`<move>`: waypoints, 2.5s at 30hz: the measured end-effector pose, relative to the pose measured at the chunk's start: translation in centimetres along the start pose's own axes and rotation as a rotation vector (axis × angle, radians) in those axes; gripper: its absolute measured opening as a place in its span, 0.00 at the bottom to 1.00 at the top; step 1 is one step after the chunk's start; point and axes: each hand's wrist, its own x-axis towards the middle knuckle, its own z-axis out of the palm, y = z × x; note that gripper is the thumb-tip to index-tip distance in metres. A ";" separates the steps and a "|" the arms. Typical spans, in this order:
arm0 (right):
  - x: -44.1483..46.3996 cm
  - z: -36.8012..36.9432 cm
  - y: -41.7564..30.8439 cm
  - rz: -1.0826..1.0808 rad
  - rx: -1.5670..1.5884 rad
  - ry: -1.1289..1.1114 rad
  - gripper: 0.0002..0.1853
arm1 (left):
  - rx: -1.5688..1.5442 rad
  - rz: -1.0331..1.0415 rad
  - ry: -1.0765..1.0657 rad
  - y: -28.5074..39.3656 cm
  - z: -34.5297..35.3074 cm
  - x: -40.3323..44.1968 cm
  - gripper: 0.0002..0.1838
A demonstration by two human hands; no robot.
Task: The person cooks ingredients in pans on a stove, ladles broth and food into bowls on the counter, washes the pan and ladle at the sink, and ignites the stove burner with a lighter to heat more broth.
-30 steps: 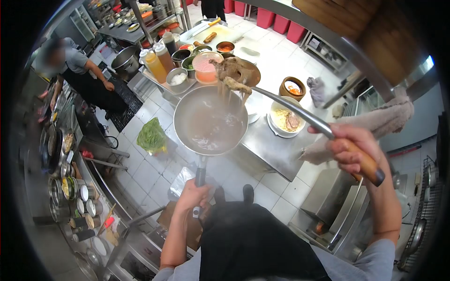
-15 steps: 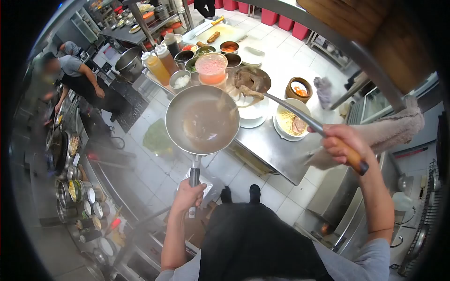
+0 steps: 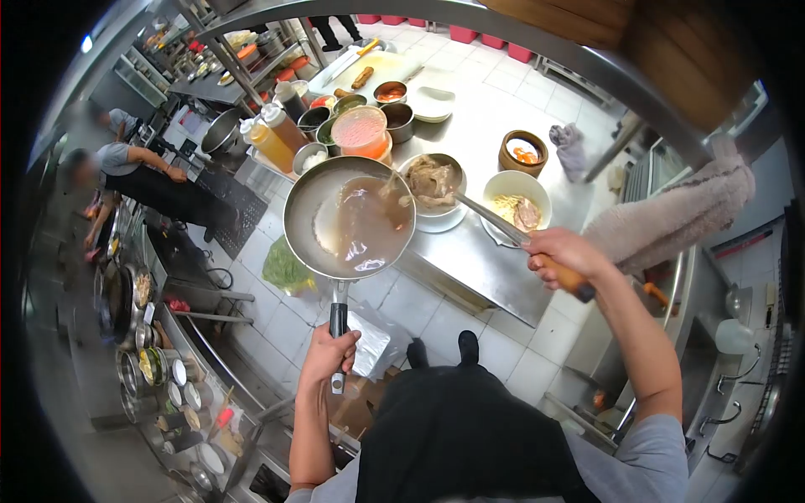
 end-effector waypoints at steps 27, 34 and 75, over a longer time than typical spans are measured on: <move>-3.5 3.6 -2.0 -0.624 -1.369 0.353 0.26 | 0.016 0.023 -0.047 1.6 0.2 1.1 0.13; -2.0 3.2 -3.0 -0.558 -1.535 0.257 0.24 | 0.006 0.031 -0.065 2.3 0.2 1.4 0.13; -6.2 -0.9 -6.3 0.092 0.129 -0.214 0.24 | -0.086 0.057 -0.044 4.2 3.1 1.7 0.12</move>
